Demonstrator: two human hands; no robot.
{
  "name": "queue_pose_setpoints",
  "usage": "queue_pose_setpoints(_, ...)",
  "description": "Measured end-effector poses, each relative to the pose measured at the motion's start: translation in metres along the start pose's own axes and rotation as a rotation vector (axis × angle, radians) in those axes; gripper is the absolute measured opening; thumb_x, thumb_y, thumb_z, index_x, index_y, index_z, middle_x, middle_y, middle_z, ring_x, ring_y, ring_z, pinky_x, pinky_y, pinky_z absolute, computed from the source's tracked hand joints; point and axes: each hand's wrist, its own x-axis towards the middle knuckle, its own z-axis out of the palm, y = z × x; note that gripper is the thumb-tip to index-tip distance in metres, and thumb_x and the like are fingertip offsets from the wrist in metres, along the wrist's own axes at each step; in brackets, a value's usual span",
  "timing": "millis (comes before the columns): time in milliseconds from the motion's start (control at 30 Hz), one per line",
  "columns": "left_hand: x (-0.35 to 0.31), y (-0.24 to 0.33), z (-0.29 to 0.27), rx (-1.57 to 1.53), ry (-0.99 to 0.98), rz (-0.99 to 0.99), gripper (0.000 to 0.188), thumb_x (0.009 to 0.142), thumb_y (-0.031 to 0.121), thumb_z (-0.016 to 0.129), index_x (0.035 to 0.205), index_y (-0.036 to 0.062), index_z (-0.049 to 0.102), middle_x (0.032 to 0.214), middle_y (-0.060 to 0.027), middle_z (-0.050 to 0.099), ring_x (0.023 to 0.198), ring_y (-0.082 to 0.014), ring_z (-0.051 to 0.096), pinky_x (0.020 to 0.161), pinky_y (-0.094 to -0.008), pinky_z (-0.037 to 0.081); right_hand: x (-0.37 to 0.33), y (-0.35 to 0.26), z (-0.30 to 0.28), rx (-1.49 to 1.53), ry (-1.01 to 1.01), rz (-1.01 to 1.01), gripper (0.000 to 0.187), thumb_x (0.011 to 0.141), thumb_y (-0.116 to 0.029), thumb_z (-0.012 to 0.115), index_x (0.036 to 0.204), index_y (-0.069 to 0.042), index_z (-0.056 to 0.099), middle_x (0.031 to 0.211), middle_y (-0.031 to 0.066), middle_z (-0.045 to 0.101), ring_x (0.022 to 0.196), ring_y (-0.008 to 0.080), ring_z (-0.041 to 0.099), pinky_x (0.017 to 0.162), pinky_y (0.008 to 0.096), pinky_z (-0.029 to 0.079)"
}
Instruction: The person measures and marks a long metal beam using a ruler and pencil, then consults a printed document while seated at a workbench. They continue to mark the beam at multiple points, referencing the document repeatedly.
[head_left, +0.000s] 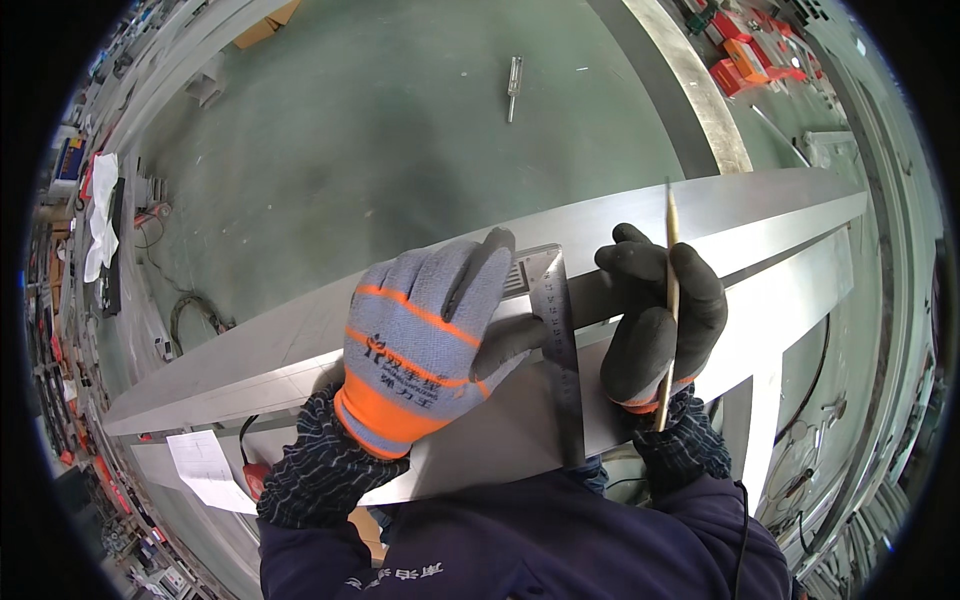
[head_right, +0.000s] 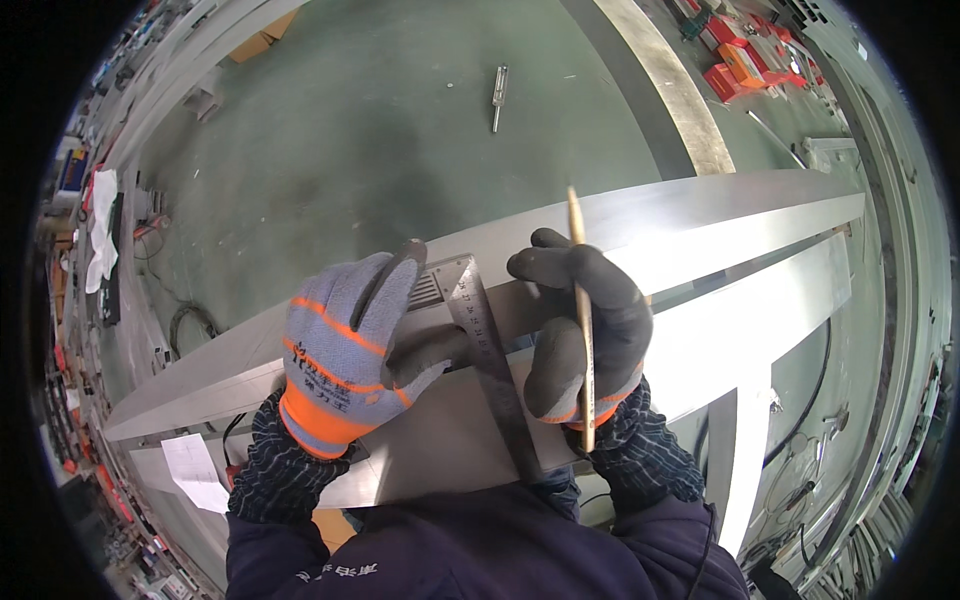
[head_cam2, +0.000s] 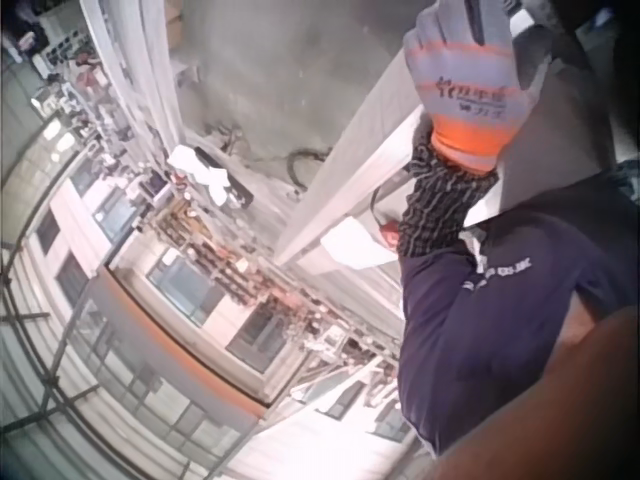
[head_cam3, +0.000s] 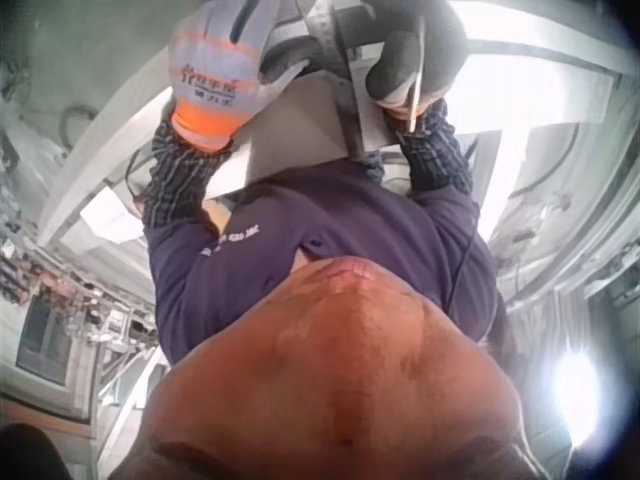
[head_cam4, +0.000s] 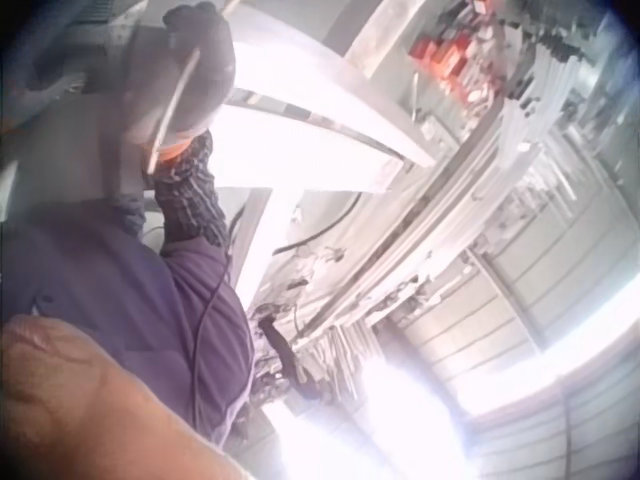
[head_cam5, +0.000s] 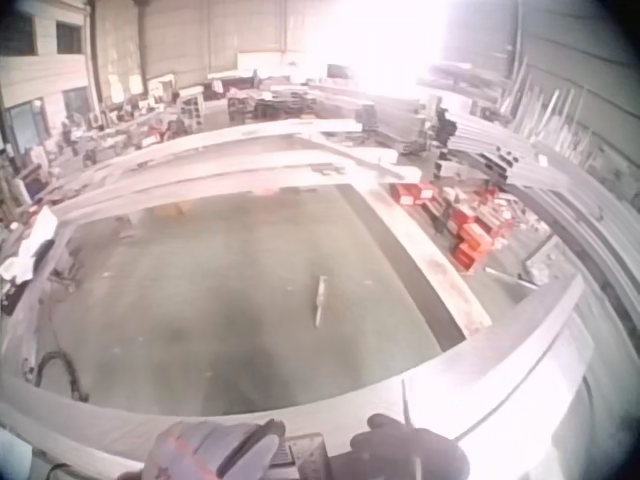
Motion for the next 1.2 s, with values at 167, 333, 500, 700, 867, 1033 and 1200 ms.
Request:
queue_pose_setpoints(167,-0.002,-0.002,-0.002,0.032,-0.031,-0.016,0.08,0.07,0.041,0.084,0.138,0.0054,0.06,0.119,-0.0133,0.065,0.1,-0.0315,0.064,0.082,-0.0445,0.052,0.008,-0.002,-0.016,-0.09,-0.15,-0.063,0.024,0.096,-0.019,0.058,0.112,-0.001,0.063,0.095,0.0156,0.067,0.085,0.0293,0.067,0.107,0.0555,0.047)
queue_pose_setpoints(333,-0.003,-0.007,0.002,0.017,-0.04,0.004,0.083,0.067,0.038,0.084,0.139,0.0062,0.059,0.119,-0.0131,0.065,0.1,-0.0309,0.063,0.083,-0.0451,0.052,-0.001,-0.008,-0.006,0.079,-0.032,0.122,0.025,0.09,-0.007,0.06,0.115,-0.002,0.063,0.098,0.0147,0.068,0.091,0.0301,0.069,0.114,0.0601,0.04)
queue_pose_setpoints(500,-0.004,-0.006,0.002,0.021,-0.049,-0.023,0.08,0.068,0.036,0.083,0.139,0.0062,0.059,0.119,-0.0133,0.065,0.098,-0.0307,0.063,0.082,-0.0444,0.052,0.016,-0.013,-0.021,-0.191,-0.276,-0.087,0.033,0.079,-0.003,0.07,0.112,-0.002,0.068,0.095,0.0143,0.068,0.088,0.032,0.069,0.111,0.061,0.044)
queue_pose_setpoints(700,-0.004,-0.005,0.002,0.019,-0.034,-0.012,0.081,0.069,0.037,0.083,0.14,0.0056,0.059,0.119,-0.014,0.065,0.099,-0.0308,0.063,0.082,-0.0441,0.052,0.001,-0.022,-0.027,-0.271,-0.36,-0.111,0.032,0.077,-0.02,0.082,0.101,-0.004,0.069,0.087,0.0103,0.068,0.08,0.0286,0.07,0.107,0.0608,0.048)
queue_pose_setpoints(867,-0.002,-0.006,0.003,0.027,-0.029,-0.001,0.08,0.071,0.037,0.083,0.14,0.0054,0.058,0.12,-0.0143,0.065,0.1,-0.0308,0.064,0.082,-0.0443,0.052,-0.003,-0.019,-0.025,-0.284,-0.363,-0.136,0.035,0.08,-0.026,0.084,0.101,-0.006,0.066,0.084,0.0087,0.067,0.075,0.0272,0.069,0.104,0.0611,0.05)
queue_pose_setpoints(1033,-0.004,-0.007,0.005,0.021,-0.021,-0.009,0.082,0.069,0.035,0.084,0.14,0.0054,0.058,0.123,-0.0155,0.064,0.102,-0.0328,0.064,0.085,-0.0462,0.052,0.003,-0.022,-0.026,-0.316,-0.404,-0.152,0.03,0.078,-0.019,0.083,0.098,-0.008,0.064,0.086,0.008,0.068,0.074,0.0261,0.069,0.102,0.0608,0.052)
queue_pose_setpoints(1200,-0.006,-0.008,0.007,-0.009,-0.041,-0.033,0.084,0.065,0.03,0.086,0.139,0.0048,0.056,0.127,-0.0176,0.064,0.108,-0.0372,0.063,0.091,-0.05,0.05,0.002,-0.023,-0.016,-0.382,-0.331,-0.178,0.029,0.075,-0.007,0.079,0.101,-0.008,0.064,0.09,0.0091,0.07,0.075,0.0258,0.07,0.1,0.0606,0.053)
